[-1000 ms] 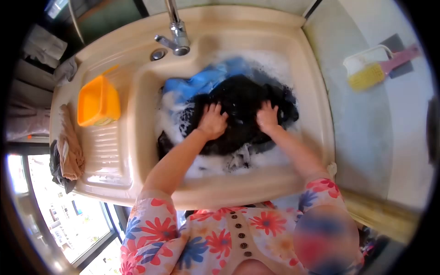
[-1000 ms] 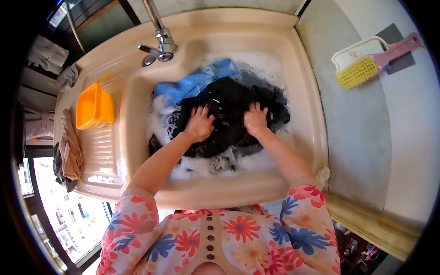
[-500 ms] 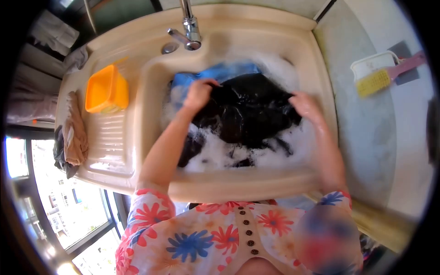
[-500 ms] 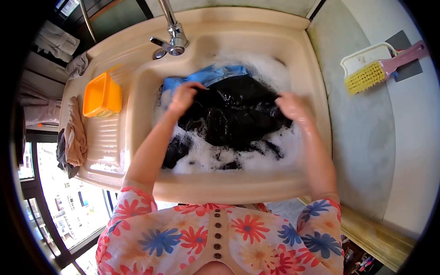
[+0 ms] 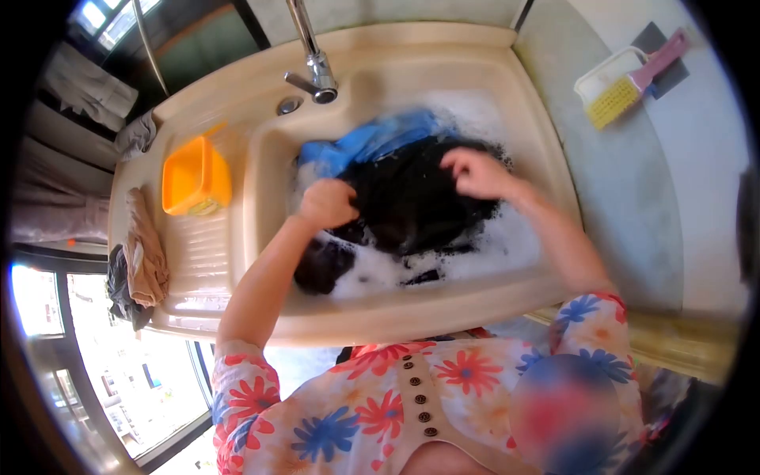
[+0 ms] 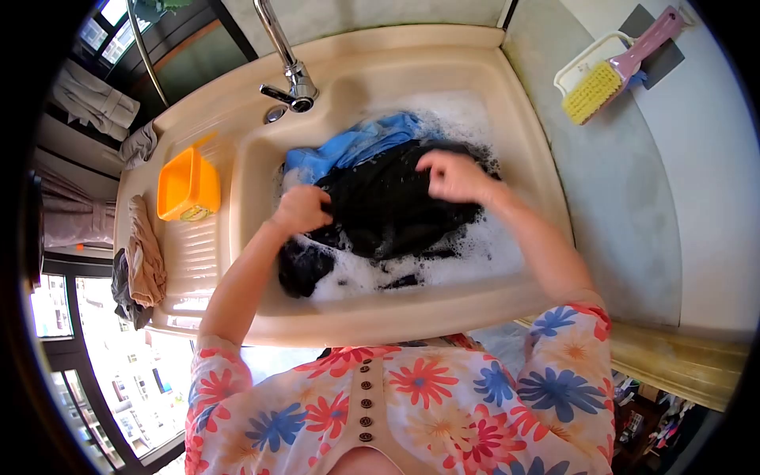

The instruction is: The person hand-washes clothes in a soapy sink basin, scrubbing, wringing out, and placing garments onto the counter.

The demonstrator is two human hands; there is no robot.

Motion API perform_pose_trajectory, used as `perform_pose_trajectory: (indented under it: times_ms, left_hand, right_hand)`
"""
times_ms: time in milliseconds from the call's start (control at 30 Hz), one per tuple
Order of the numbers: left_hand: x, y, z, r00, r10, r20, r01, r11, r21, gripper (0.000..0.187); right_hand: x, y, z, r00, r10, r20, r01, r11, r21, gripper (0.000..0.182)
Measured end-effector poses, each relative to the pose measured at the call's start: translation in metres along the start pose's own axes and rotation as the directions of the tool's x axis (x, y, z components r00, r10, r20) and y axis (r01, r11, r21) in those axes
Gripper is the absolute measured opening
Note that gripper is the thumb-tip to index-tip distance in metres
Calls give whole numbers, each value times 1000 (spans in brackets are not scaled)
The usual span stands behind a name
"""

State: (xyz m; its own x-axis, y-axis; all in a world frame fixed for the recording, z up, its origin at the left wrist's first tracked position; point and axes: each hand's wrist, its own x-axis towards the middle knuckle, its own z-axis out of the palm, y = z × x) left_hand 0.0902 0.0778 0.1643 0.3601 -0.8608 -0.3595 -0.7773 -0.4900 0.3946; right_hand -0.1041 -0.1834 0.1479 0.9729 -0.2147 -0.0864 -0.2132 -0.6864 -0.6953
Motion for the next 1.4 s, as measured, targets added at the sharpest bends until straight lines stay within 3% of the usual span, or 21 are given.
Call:
perform_pose_trajectory:
  times_ms: [67, 133, 233, 267, 300, 367, 400, 500, 567, 633, 733, 800, 900, 967, 1033, 1067, 1100, 1167, 1233, 1367, 1400]
  left_hand:
    - [12, -22, -11, 998, -59, -32, 30, 821, -571, 32]
    - [2, 8, -30, 995, 63, -76, -87, 196, -977, 35]
    - [12, 36, -12, 986, 112, -127, -61, -468, -882, 34]
    - [18, 41, -2, 987, 113, -117, -23, -613, -790, 33]
    - [28, 40, 12, 996, 41, -76, -31, -658, -753, 30]
    - [46, 43, 35, 994, -104, 13, -69, -740, -669, 26]
    - [52, 50, 42, 967, -254, 32, -134, -609, -782, 23]
    - [83, 36, 75, 982, -144, 122, -21, -724, -690, 24]
    - [99, 24, 97, 972, -234, 8, -151, -653, -742, 27]
    - [94, 25, 109, 945, -327, 2, -200, -582, -788, 27]
    - [69, 73, 83, 879, -468, 91, -163, -474, -865, 21]
    - [86, 72, 103, 836, -428, 343, 58, -554, -831, 16]
    - [87, 63, 99, 896, -434, 95, -145, -489, -860, 23]
    - [100, 14, 149, 962, -165, -220, -275, -575, -771, 28]
    - [114, -8, 152, 811, 368, -454, -26, -753, -657, 24]
    - [93, 27, 118, 995, 43, -85, -42, -609, -792, 21]
    - [69, 72, 67, 908, -363, 209, 26, -449, -893, 19]
    - [45, 97, 28, 966, -253, -60, -86, -95, -992, 39]
    - [41, 90, 16, 981, -105, -164, -127, 289, -949, 31]
    - [40, 109, -23, 962, 124, -244, -273, 422, -864, 31]
    - [35, 123, -40, 964, 28, -265, -261, 301, -917, 24]
  right_hand:
    - [-34, -21, 19, 971, -143, 194, 174, 972, -158, 45]
    - [-46, -27, 26, 963, -56, 263, 110, 975, -195, 47]
    - [-36, -51, -4, 934, 88, 346, -55, 993, -105, 38]
    - [-34, -45, -3, 991, -24, 134, -7, 975, 223, 32]
    - [-31, -38, -3, 992, -66, -110, 113, 855, 506, 28]
    - [-15, -48, -15, 981, 148, -125, 35, 500, 866, 29]
    - [1, -35, -6, 979, 191, -67, 16, 258, 966, 31]
    - [49, 7, 52, 873, 457, -172, -53, 438, 897, 25]
    - [53, -43, 84, 818, -40, -573, 156, 975, 155, 17]
    - [18, -112, 105, 828, -308, -469, 387, 918, 81, 18]
    - [49, -78, 110, 914, -72, -398, -29, 970, -242, 25]
    - [72, -38, 98, 867, 194, -459, -235, 972, -32, 33]
    - [58, -56, 111, 822, 2, -570, -89, 988, -125, 29]
    - [33, -98, 132, 730, -259, -633, 261, 961, -92, 22]
    - [32, -92, 121, 779, -194, -597, 207, 977, -48, 21]
    - [45, -63, 117, 821, -10, -571, -11, 999, -34, 24]
    - [64, -29, 104, 819, 166, -549, -220, 975, -33, 26]
    - [63, -20, 71, 745, 202, -636, -199, 977, 77, 32]
    - [51, -57, 34, 765, 119, -633, 138, 929, 342, 31]
    - [44, -125, -15, 876, -50, -480, 274, 870, 410, 28]
    - [43, -130, -30, 862, -92, -498, 362, 799, 480, 28]
